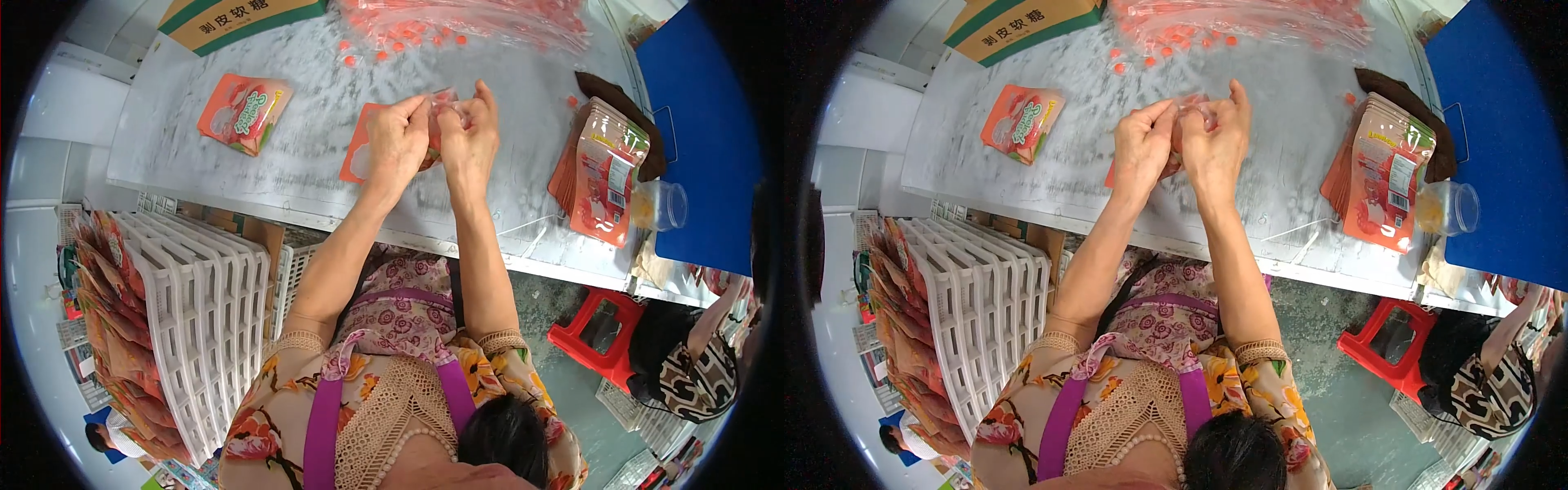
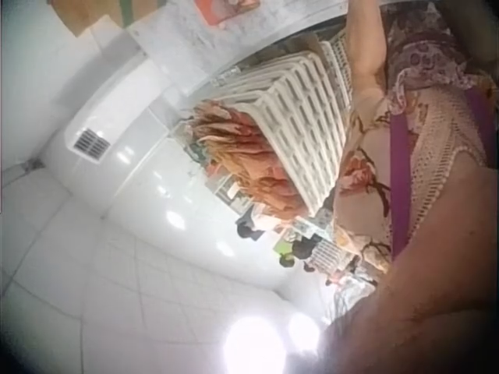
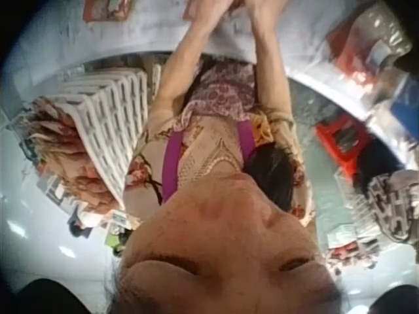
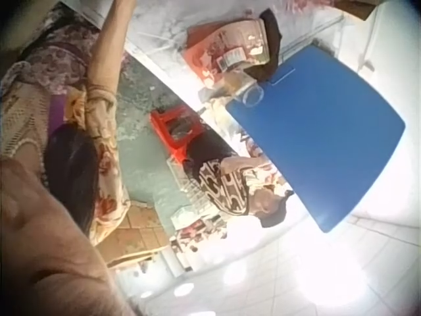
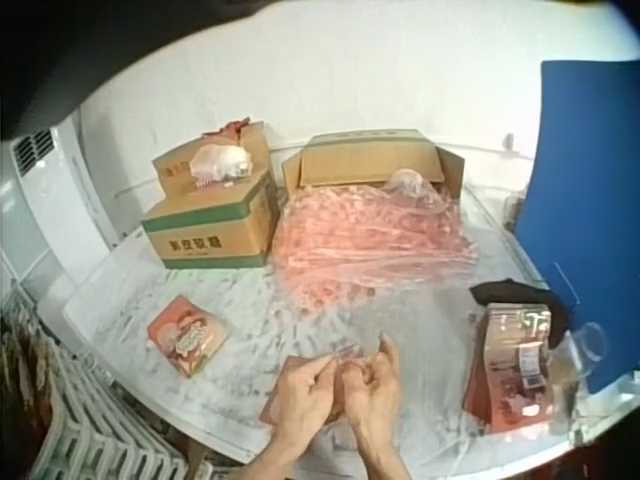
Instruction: Packing small individual candies into plastic pouches and organizing them into large storage trays.
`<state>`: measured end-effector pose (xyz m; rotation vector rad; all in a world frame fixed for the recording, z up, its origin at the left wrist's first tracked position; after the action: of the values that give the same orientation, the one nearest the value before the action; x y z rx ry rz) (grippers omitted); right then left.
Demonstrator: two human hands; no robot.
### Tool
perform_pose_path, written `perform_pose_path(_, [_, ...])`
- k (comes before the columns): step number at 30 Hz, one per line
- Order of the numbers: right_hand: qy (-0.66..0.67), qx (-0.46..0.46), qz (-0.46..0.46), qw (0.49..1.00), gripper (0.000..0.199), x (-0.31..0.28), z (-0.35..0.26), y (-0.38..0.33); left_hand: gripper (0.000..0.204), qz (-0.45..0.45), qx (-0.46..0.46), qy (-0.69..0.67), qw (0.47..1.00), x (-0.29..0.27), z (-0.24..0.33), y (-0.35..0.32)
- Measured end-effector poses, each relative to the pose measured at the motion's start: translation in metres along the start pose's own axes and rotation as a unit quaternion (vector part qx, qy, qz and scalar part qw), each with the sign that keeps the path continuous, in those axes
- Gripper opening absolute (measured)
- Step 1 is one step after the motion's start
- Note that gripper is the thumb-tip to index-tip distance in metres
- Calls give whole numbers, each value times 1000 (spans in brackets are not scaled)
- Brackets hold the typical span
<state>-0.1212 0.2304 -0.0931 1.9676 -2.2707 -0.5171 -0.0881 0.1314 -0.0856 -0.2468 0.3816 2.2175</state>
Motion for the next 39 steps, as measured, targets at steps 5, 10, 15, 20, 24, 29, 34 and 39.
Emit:
perform_pose_path(5, [-81,-17,-111,990,25,5,36,9,23,1,67,-34,997,14,-10,-8])
perform_pose_path(10, [7,116,-186,976,36,11,34,22,25,-9,-31,-105,994,11,-6,-9])
perform_pose_path(15, [-10,152,-179,972,45,9,1,27,29,57,53,-108,991,13,-9,-2])
perform_pose_path(20, [-219,-133,-274,927,39,3,-5,46,33,3,-97,-199,975,7,9,-19])
perform_pose_path(24, [-202,-175,-291,919,37,-22,-35,56,39,-147,-22,-240,959,-27,2,-1])
perform_pose_path(29, [-121,-224,-357,899,37,-13,-55,53,40,-165,69,-180,967,-39,-36,32])
perform_pose_path(34, [-181,-82,-444,874,39,-16,-70,52,25,-204,-142,-410,877,-30,-60,15])
perform_pose_path(39, [-54,-188,-336,921,35,-44,-90,59,22,-158,-94,-399,898,-31,-59,1])
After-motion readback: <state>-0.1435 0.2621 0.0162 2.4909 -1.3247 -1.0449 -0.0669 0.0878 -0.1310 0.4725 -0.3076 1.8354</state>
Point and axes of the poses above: each hand's wrist, its own y-axis towards the middle knuckle, its own x-axis out of the palm, z = x × y, the point moved 2 cm from there along y, towards the middle knuckle, and after that the axes turned 4 degrees about z, right-handed, at the moved point
